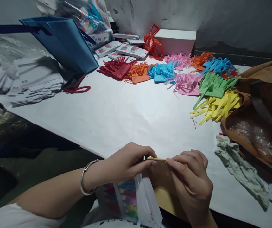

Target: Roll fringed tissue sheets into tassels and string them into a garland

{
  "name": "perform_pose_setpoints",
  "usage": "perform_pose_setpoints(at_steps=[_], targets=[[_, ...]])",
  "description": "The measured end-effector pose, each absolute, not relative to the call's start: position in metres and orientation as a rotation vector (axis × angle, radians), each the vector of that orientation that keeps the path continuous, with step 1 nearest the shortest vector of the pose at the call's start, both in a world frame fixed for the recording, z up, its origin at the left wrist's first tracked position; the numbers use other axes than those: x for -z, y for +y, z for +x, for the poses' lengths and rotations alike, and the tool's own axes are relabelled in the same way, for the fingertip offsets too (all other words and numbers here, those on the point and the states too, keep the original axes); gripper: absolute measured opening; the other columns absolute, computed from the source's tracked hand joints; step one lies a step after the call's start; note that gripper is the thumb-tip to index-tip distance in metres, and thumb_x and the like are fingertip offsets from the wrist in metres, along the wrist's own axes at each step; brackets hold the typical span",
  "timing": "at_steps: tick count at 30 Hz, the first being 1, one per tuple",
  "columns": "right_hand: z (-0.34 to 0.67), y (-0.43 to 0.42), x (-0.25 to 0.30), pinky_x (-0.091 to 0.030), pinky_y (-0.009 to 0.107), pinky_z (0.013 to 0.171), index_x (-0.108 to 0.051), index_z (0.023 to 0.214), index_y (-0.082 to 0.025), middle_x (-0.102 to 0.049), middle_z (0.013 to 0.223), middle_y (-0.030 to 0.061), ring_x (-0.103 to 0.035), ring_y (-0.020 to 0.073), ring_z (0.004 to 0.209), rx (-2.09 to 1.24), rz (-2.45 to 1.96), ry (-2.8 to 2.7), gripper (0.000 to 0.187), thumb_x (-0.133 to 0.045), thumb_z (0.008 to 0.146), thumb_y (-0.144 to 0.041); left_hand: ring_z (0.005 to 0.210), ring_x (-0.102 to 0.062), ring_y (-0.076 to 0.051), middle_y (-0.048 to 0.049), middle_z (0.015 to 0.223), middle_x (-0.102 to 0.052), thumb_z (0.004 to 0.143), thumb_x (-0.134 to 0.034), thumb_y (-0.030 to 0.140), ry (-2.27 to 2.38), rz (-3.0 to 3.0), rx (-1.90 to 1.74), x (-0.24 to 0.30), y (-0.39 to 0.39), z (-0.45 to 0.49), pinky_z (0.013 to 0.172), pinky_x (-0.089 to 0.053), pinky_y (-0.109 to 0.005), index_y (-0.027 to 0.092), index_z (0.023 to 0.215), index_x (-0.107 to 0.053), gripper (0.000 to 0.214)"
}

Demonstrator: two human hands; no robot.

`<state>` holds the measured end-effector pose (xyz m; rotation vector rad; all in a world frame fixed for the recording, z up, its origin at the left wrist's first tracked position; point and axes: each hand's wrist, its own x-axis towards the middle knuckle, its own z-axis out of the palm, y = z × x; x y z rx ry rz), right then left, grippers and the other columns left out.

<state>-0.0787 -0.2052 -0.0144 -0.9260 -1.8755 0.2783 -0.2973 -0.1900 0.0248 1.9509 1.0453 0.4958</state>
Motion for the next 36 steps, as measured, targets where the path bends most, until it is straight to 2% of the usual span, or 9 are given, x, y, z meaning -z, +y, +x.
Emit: perform_pose_setpoints(at_steps=[7, 14, 16, 19, 21, 25, 28, 32, 36], targets=[[-0.078, -0.209, 0.019, -0.035, 0.047, 0.088, -0.069, 0.101, -0.011, -0.070, 0.086, 0.0070, -0.058, 0.0192, 0.084, -0.128, -0.840, -1.996, 0.021, -0.062, 0.087, 0.003, 0.060, -0.058, -0.010, -0.0013, 0.071, -0.068, 0.097, -0.051, 0.023, 1.084, 1.931, -0.514, -0.023, -0.191, -0.299, 0.054, -0.041, -0.017, 0.015, 0.095, -0.068, 0.020], [-0.076, -0.216, 0.016, -0.042, 0.036, 0.074, -0.067, 0.096, -0.018, -0.058, 0.080, 0.0012, -0.054, 0.0147, 0.076, -0.640, -0.731, -1.826, 0.024, -0.062, 0.085, 0.003, 0.064, -0.064, -0.014, -0.0027, 0.072, -0.070, 0.096, -0.053, 0.037, 1.243, 1.702, -0.642, -0.020, -0.183, -0.323, 0.059, -0.050, -0.022, 0.015, 0.089, -0.068, 0.028], [-0.072, -0.218, 0.020, -0.044, 0.032, 0.069, -0.066, 0.094, -0.020, -0.056, 0.081, 0.0009, -0.054, 0.0150, 0.079, -0.803, -0.739, -1.664, 0.021, -0.064, 0.086, 0.000, 0.070, -0.068, -0.017, -0.0045, 0.081, -0.072, 0.093, -0.058, 0.044, 1.383, 1.578, -0.774, -0.018, -0.176, -0.340, 0.062, -0.056, -0.026, 0.016, 0.103, -0.067, 0.031], [-0.067, -0.217, 0.027, -0.045, 0.027, 0.066, -0.064, 0.092, -0.021, -0.054, 0.086, 0.0015, -0.055, 0.0152, 0.085, -0.924, -0.792, -1.454, 0.017, -0.064, 0.088, -0.005, 0.090, -0.071, -0.024, -0.0121, 0.115, -0.070, 0.084, -0.068, 0.052, 1.641, 1.450, -0.995, -0.021, -0.171, -0.367, 0.064, -0.062, -0.031, 0.022, 0.139, -0.049, 0.065], [-0.069, -0.214, 0.028, -0.046, 0.024, 0.066, -0.064, 0.094, -0.021, -0.054, 0.091, 0.0022, -0.055, 0.0149, 0.090, -0.950, -0.810, -1.413, 0.017, -0.066, 0.087, -0.007, 0.098, -0.071, -0.027, -0.0153, 0.129, -0.065, 0.083, -0.069, 0.056, 1.714, 1.428, -1.085, -0.027, -0.176, -0.376, 0.067, -0.063, -0.033, 0.023, 0.144, -0.045, 0.073], [-0.085, -0.210, 0.017, -0.050, 0.025, 0.085, -0.062, 0.104, -0.022, -0.058, 0.105, 0.0044, -0.057, 0.0150, 0.103, -0.926, -0.736, -1.436, 0.025, -0.067, 0.085, -0.008, 0.077, -0.073, -0.020, -0.0133, 0.140, -0.060, 0.088, -0.064, 0.055, 1.699, 1.457, -1.207, -0.041, -0.196, -0.365, 0.064, -0.062, -0.029, 0.022, 0.132, -0.061, 0.055], [-0.103, -0.214, 0.009, -0.049, 0.036, 0.101, -0.056, 0.123, -0.026, -0.060, 0.123, 0.0072, -0.058, 0.0202, 0.118, -0.914, -0.647, -1.500, 0.048, -0.068, 0.083, -0.004, 0.096, -0.073, -0.023, -0.0099, 0.151, -0.051, 0.092, -0.064, 0.048, 1.649, 1.547, -1.333, -0.046, -0.207, -0.344, 0.071, -0.062, -0.028, 0.027, 0.139, -0.057, 0.053], [-0.115, -0.222, 0.011, -0.060, 0.034, 0.086, -0.051, 0.134, -0.030, -0.063, 0.121, 0.0060, -0.066, 0.0191, 0.109, -0.889, -0.685, -1.542, 0.061, -0.066, 0.083, 0.001, 0.131, -0.055, -0.028, -0.0109, 0.146, -0.055, 0.094, -0.064, 0.040, 1.419, 1.711, -1.444, -0.043, -0.216, -0.328, 0.088, -0.059, -0.028, 0.025, 0.133, -0.062, 0.042], [-0.108, -0.227, 0.017, -0.062, 0.025, 0.078, -0.053, 0.128, -0.030, -0.067, 0.107, 0.0015, -0.070, 0.0138, 0.096, -0.883, -0.784, -1.427, 0.053, -0.067, 0.084, -0.003, 0.099, -0.071, -0.021, -0.0114, 0.114, -0.073, 0.086, -0.076, 0.026, 1.013, 1.921, -1.205, -0.036, -0.223, -0.327, 0.076, -0.061, -0.025, 0.021, 0.111, -0.075, 0.026]])
